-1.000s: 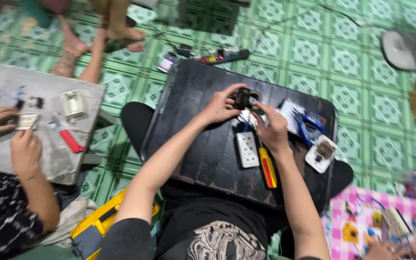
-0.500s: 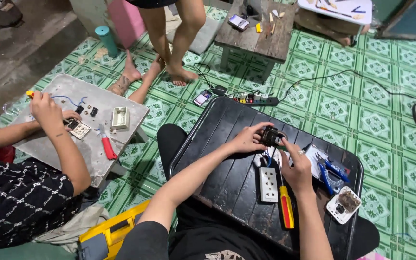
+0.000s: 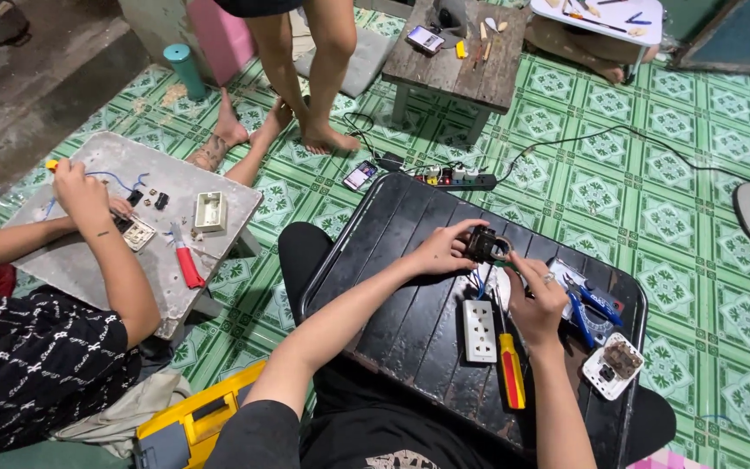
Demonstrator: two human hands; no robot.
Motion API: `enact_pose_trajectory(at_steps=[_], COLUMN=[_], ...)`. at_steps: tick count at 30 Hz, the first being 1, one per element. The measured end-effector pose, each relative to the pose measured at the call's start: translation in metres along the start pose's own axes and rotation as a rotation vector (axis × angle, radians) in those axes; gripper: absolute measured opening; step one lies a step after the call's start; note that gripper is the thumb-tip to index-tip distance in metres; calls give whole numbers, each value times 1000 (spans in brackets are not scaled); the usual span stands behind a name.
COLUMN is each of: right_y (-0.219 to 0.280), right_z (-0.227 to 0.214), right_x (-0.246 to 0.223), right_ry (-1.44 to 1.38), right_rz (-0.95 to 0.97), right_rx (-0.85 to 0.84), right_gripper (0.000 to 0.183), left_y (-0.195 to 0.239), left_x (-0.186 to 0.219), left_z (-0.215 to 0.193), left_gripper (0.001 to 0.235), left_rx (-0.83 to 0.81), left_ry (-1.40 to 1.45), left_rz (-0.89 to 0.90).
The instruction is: The person sits on the floor and works on a small table, using a screwdriver to tighten screws on a white electrical socket. They also handle a black electrical component and a roll of black tape, manipulating wires and securing parts.
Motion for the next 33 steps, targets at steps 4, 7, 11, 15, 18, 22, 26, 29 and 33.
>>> enact_pose_trajectory(at_steps=[4,7,11,15,18,22,26,29,33], right_y=[-25,-25,-1,-8,-9,-6,-8,-6,-3], right_z=[-5,0,7,-5,-4,-9,-8,-7,-4], right_x=[-35,-30,14,21,14,9,-1,0,3], right_ry=[-97,-178,-221,-458,-462,-406,-256,-269,-153], right_rz=[-15,5,50,217,239,140,70,44,97], right_rx=[-57,-84,-33,24,79,129,-26,0,-24], right_gripper=[37,39,35,41,20,21,27,29,41], left_y=[-2,-4,-7,-10,-6,-6,-6,-4,-4], left_x=[-7,-21,-26,-12,4,8,-6,0,10], left_z=[2,2,6,9,13,20,14,13,16], left_gripper=[87,87,87,87,83,84,79,77,75], left_rx=[-12,-27,-34,-18,-27,-88,-54,-45,-66], left_ry=[-15,-14,-81,-209,-196,-191,-173,-207,-237], left_rz=[-13,-32,-61,-48,-19,5,-112,-94,-76])
Point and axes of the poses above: each hand's wrist, its own y-axis away from the middle knuckle, its own z-axis out of the palm, x = y × z, the point moved 8 cm from there along -y, towards the middle knuckle, and after that the axes turned 10 degrees about z, right-handed, at the moved point
